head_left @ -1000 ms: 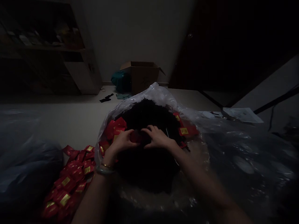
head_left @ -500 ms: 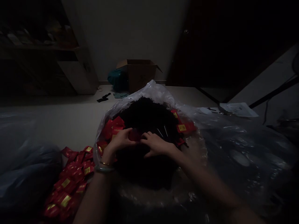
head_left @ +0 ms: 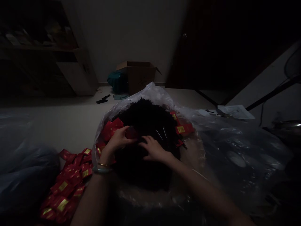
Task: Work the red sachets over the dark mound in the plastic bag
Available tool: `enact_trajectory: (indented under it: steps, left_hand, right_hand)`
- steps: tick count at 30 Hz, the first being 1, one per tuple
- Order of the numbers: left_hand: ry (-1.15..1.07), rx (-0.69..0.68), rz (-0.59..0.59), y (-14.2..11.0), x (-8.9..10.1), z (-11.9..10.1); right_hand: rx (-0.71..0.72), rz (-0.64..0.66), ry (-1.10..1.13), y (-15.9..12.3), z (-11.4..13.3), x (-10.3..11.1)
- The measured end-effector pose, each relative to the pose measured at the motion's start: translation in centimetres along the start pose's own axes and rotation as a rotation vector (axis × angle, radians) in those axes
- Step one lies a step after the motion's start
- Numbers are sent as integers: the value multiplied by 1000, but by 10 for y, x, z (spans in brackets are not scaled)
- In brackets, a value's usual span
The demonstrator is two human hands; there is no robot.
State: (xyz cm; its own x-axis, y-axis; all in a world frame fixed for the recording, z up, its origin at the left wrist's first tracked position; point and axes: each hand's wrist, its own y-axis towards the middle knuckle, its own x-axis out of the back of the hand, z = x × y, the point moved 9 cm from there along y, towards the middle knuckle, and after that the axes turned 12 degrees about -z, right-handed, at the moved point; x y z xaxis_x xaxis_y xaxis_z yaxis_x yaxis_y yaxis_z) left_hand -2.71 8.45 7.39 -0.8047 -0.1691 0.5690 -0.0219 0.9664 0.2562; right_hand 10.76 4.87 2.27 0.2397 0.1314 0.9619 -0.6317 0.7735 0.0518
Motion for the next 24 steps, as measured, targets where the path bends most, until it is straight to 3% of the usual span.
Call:
enact_trajectory:
  steps: [3, 7, 9, 13, 17, 19, 22, 24]
  left_hand:
    - [11, -4, 15, 0, -1, 2]
    - [54, 10, 15, 0, -3, 3]
    - [39, -1, 22, 1, -5, 1]
    - [19, 4, 30, 1, -8, 0]
    - [24, -7, -10, 4, -5, 0]
    - [37, 3, -50, 6, -2, 1]
    - [63, 9, -75, 7, -1, 1]
    - [74, 1, -82, 7, -3, -1]
  right_hand:
    - [-242, 72, -40, -10, -24, -3]
    - [-15, 120, -50, -12, 7, -15]
    - [28, 75, -49, -5, 11, -13]
    - [-202, -56, 84, 11, -27, 7]
    - [-268, -220, 194, 13, -47, 28]
    - [-323, -198, 138, 9, -47, 24]
    - [-180, -2, 51, 5, -19, 0]
    - [-26, 42, -15, 3, 2, -7]
